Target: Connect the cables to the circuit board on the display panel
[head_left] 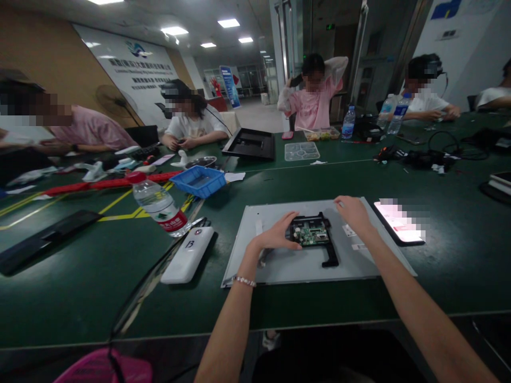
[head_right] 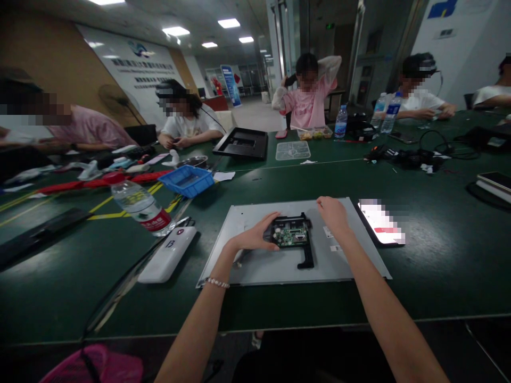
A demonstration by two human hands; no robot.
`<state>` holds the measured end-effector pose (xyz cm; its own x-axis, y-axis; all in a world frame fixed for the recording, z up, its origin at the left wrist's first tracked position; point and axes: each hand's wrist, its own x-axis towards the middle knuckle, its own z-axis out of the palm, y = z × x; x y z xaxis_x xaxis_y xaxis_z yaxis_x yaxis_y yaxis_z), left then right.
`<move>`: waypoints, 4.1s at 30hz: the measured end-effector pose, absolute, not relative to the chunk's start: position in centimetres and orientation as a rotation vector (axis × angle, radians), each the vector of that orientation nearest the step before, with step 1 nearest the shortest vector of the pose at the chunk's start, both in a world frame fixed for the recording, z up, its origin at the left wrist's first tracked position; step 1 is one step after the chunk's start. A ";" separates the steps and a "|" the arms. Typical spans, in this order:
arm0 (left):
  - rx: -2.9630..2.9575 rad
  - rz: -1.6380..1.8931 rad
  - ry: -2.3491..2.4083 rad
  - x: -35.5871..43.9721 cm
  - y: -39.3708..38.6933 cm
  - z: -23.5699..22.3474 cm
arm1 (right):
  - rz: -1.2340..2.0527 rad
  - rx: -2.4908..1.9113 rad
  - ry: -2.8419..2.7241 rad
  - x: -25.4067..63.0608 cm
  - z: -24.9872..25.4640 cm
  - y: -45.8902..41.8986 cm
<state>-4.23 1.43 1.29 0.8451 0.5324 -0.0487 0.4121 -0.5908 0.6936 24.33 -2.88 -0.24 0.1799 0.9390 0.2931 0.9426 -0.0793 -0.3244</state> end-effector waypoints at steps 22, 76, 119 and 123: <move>2.209 0.250 0.728 -4.0 1.2 1.3 | 0.040 -1.616 -2.315 15.9 0.5 -1.5; 2.184 0.264 0.708 -4.6 1.3 1.8 | -0.055 -1.962 -2.174 25.4 -0.6 -4.1; 2.184 0.238 0.704 -4.3 1.3 1.2 | 0.303 -1.526 -2.022 17.2 -0.2 -0.9; 2.246 0.280 0.681 -4.3 1.4 1.0 | 0.278 -1.487 -1.913 19.0 0.9 -1.1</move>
